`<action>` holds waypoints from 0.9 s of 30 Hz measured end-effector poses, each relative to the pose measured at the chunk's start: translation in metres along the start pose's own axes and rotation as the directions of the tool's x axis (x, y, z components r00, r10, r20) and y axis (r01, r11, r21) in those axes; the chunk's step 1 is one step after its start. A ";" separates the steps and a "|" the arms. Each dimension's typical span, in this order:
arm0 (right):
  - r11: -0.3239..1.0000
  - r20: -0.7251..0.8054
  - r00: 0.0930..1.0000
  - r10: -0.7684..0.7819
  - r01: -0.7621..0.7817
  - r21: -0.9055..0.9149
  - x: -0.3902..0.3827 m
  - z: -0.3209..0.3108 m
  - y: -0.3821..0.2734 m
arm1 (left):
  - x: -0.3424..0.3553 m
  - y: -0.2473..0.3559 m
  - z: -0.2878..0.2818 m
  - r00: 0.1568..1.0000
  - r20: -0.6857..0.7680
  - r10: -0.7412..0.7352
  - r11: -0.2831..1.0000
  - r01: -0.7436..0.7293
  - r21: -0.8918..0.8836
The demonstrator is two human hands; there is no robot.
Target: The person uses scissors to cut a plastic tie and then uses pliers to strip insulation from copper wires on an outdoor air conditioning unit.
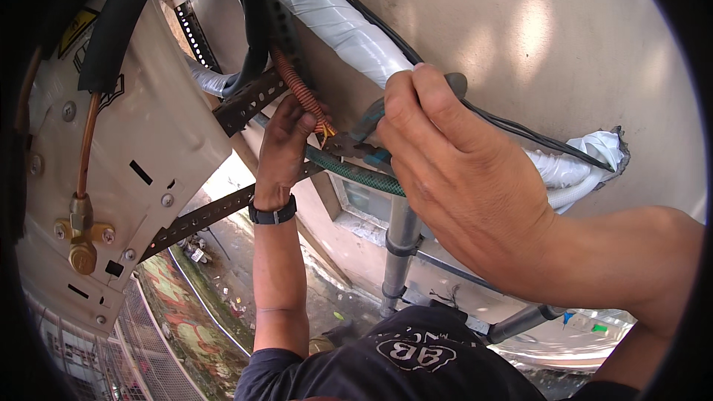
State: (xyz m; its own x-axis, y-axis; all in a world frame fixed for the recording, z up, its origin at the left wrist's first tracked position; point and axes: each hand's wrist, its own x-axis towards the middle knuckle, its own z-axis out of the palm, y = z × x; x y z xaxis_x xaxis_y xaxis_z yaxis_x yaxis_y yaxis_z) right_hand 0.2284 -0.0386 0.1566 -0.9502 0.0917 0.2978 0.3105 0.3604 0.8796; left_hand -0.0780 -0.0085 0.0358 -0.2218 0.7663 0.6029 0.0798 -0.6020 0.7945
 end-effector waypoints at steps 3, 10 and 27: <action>0.997 -0.041 0.999 0.028 -0.025 0.068 0.003 0.008 -0.004 | 0.000 -0.003 0.000 1.000 -0.005 0.009 0.999 -0.009 -0.036; 0.998 -0.135 0.990 -0.032 0.039 0.048 0.005 0.020 -0.001 | 0.000 0.000 0.001 0.999 0.006 0.032 0.999 -0.032 -0.029; 0.967 0.055 0.969 -0.241 0.234 0.104 0.021 0.006 0.020 | -0.002 -0.002 0.001 0.995 -0.020 0.093 0.994 -0.094 -0.059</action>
State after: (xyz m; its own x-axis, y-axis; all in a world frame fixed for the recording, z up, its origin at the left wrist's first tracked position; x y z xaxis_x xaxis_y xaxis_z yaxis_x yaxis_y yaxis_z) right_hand 0.2149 -0.0242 0.1782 -0.9970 0.0529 0.0567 0.0749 0.4661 0.8815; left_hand -0.0765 -0.0088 0.0330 -0.2324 0.7023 0.6729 0.0433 -0.6837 0.7285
